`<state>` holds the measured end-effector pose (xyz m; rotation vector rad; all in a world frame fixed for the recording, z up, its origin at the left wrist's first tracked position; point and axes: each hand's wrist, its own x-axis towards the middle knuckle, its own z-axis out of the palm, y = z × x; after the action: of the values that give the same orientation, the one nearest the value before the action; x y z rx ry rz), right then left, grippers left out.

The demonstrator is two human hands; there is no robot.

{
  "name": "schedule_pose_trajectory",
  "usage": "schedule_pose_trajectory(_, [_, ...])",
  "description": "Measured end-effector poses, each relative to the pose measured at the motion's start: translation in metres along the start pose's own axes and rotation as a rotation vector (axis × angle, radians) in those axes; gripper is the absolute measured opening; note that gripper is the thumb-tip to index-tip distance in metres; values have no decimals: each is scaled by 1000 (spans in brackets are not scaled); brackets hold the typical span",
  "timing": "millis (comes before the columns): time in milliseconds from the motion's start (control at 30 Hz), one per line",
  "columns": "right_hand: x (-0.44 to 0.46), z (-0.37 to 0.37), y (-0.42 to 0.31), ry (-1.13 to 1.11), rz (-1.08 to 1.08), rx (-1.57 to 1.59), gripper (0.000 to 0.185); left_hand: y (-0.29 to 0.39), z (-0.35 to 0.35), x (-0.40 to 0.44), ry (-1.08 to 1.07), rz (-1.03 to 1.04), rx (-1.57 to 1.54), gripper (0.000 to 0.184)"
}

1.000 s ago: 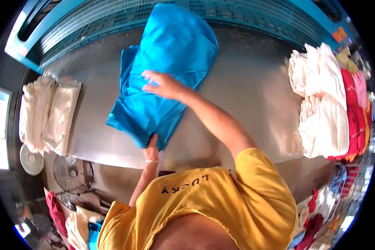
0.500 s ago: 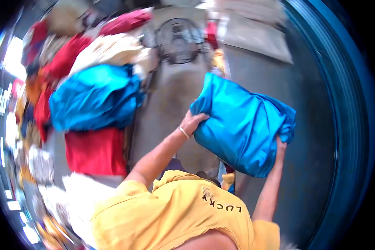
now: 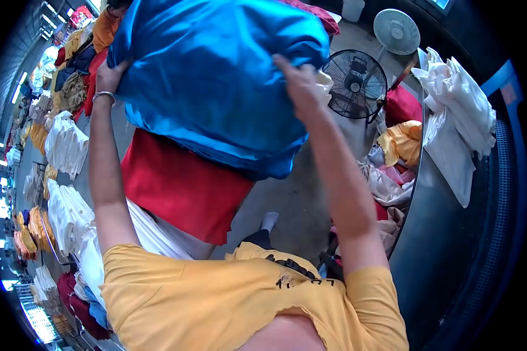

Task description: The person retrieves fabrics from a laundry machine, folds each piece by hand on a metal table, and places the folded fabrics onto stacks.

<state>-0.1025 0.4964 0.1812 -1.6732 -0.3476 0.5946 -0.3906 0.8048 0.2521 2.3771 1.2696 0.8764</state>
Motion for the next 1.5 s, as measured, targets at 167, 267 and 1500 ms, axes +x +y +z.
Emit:
schedule_pose_trajectory(167, [51,94,96,-227,-148,-174,40,-15,119,-51,59,277,485,72])
schedule_pose_trajectory(267, [67,102,111,-148,-164,-206,52,-20,186,-77,-306,57,591,74])
schedule_pose_trajectory(1500, [-537,-633,378,1961,249,570,25,813,547,-832,-1287,1701,-943,8])
